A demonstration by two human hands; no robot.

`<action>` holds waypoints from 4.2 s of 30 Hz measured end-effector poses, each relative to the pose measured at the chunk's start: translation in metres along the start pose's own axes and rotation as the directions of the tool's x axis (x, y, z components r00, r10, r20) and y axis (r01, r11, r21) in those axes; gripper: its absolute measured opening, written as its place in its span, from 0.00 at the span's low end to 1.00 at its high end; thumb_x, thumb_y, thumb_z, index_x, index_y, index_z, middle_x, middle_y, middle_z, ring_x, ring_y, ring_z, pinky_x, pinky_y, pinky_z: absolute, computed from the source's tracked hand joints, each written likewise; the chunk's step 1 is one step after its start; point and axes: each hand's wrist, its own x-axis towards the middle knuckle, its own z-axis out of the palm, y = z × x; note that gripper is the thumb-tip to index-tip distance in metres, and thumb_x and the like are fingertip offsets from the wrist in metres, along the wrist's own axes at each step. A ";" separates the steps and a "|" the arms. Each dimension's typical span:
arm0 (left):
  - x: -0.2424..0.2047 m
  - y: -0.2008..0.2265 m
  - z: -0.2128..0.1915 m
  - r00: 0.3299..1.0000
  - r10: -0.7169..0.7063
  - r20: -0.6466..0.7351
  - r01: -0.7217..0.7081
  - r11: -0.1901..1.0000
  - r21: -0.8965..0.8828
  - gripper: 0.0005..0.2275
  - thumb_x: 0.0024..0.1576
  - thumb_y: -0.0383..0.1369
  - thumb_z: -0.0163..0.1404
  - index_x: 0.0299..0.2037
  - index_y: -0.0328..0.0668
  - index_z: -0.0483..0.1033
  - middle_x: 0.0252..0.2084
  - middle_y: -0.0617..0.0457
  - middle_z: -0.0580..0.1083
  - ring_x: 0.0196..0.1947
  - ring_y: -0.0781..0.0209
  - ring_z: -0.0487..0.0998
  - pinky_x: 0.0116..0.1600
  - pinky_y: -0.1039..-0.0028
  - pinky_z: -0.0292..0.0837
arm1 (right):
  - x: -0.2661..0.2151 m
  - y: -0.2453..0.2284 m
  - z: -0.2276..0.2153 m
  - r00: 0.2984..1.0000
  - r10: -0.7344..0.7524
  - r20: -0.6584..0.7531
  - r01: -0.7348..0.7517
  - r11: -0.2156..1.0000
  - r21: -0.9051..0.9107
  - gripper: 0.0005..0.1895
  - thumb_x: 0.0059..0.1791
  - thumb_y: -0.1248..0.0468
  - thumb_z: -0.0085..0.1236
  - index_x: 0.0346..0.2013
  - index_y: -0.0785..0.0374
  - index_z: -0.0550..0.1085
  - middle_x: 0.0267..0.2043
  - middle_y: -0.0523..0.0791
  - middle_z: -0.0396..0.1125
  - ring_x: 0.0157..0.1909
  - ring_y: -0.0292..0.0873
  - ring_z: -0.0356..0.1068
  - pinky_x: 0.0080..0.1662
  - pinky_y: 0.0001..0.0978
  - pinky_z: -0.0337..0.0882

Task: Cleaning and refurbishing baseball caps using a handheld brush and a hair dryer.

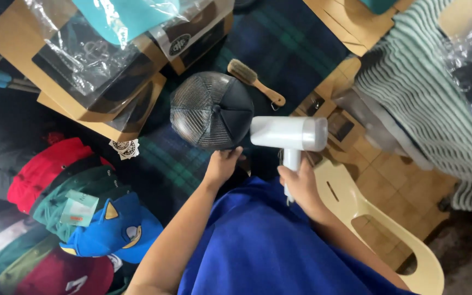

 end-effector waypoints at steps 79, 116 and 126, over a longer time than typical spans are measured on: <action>0.004 0.052 0.101 0.829 -0.464 -0.311 -0.031 0.518 -0.855 0.20 0.61 0.32 0.57 0.59 0.28 0.71 0.53 0.31 0.77 0.56 0.45 0.78 0.60 0.55 0.75 | 0.387 -0.087 -0.001 0.827 -0.039 0.561 -0.104 0.970 0.221 0.25 0.47 0.62 0.60 0.58 0.61 0.69 0.27 0.45 0.66 0.26 0.42 0.69 0.31 0.35 0.73; -0.031 0.042 0.002 0.807 -0.494 -0.325 0.442 0.869 -0.222 0.39 0.49 0.65 0.56 0.53 0.39 0.55 0.52 0.31 0.75 0.58 0.39 0.76 0.61 0.55 0.75 | 0.142 -0.129 -0.001 0.132 -0.872 0.471 0.977 0.195 0.088 0.18 0.52 0.58 0.60 0.57 0.46 0.79 0.46 0.39 0.78 0.47 0.43 0.77 0.55 0.33 0.76; -0.047 0.048 -0.014 0.855 -0.435 -0.283 0.384 0.897 -0.218 0.38 0.52 0.64 0.52 0.54 0.35 0.54 0.51 0.30 0.75 0.57 0.39 0.77 0.59 0.57 0.76 | 0.183 -0.080 -0.020 0.823 -0.272 0.498 0.525 0.700 -0.485 0.22 0.56 0.55 0.50 0.66 0.34 0.68 0.58 0.46 0.72 0.62 0.53 0.68 0.65 0.47 0.67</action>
